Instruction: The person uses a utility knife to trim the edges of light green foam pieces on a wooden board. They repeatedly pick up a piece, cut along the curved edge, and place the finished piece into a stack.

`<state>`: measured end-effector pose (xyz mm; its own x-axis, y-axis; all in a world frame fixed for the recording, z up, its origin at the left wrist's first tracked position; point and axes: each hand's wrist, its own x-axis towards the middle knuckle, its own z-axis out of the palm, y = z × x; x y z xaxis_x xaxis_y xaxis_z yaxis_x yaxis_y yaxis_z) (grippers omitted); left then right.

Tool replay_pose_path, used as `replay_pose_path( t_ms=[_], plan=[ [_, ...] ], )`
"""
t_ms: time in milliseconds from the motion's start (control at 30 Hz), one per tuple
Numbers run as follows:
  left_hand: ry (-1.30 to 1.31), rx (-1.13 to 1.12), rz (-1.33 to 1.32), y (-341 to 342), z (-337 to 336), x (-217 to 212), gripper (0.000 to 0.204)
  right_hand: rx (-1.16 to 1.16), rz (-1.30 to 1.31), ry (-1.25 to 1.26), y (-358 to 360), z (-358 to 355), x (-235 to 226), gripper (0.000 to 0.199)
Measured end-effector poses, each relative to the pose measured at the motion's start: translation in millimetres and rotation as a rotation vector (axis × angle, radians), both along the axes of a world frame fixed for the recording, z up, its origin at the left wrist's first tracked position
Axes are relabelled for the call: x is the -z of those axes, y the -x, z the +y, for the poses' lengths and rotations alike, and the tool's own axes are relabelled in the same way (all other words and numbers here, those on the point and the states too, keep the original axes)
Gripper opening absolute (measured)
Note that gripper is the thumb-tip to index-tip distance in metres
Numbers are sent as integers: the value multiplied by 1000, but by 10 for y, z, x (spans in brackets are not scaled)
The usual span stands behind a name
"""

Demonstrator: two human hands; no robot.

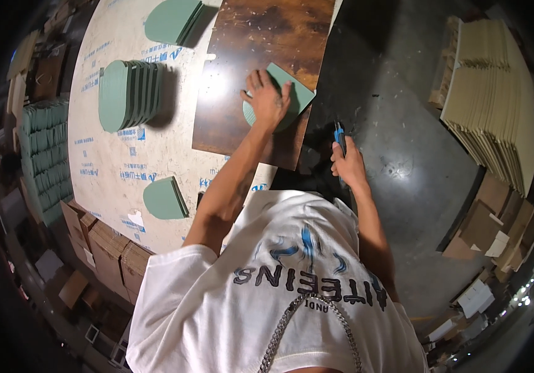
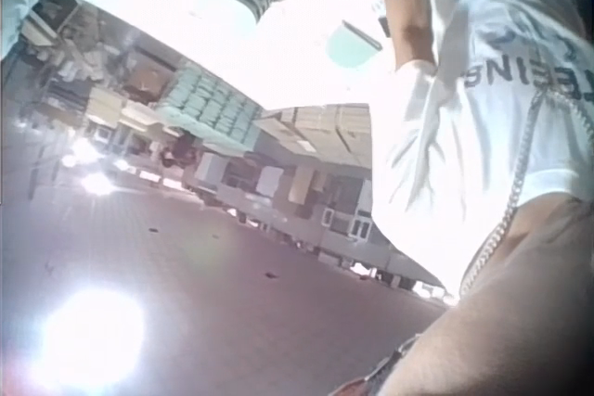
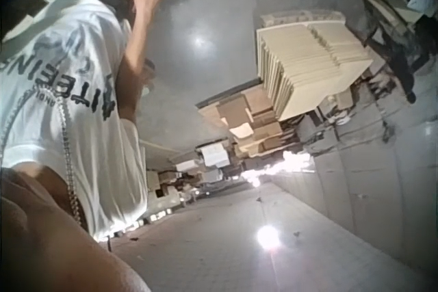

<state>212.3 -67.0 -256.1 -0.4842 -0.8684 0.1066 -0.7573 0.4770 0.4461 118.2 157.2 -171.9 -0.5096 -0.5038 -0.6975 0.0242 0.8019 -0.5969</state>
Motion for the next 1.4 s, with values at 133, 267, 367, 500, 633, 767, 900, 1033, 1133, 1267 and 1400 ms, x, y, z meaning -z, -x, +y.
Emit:
replay_pose_path(
  t_ms=[133, 267, 367, 500, 633, 767, 900, 1033, 1133, 1267, 1400],
  plan=[
    [55, 357, -62, -157, 142, 122, 85, -15, 27, -38, -17, 4, -27, 45],
    [70, 430, -71, -305, 289, 61, 80, -123, 57, -107, -141, 30, -12, 42],
    [78, 407, -76, -292, 310, 49, 77, -227, 76, -139, -203, -51, 70, 39],
    [60, 408, -84, -246, 301, 0, 77, -274, 45, -187, -181, -170, -56, 36],
    [64, 395, -134, -277, 299, 34, 77, -362, 107, -221, -228, -188, -176, 32],
    [35, 389, -176, -257, 308, -4, 79, -374, 154, -200, -231, -119, -124, 31],
    [1, 375, -232, -252, 314, 1, 80, -387, 206, -181, -252, -91, -123, 29],
    [-9, 384, -229, -253, 298, 15, 83, -419, 288, -166, -303, -28, -22, 29],
    [-3, 392, -239, -253, 299, 24, 84, -391, 294, -161, -333, 7, 47, 29],
    [-24, 395, -247, -258, 293, 41, 86, -391, 284, -146, -328, 0, 81, 27],
    [-24, 393, -269, -270, 290, 56, 87, -383, 280, -112, -323, -22, 234, 26]
  ],
)
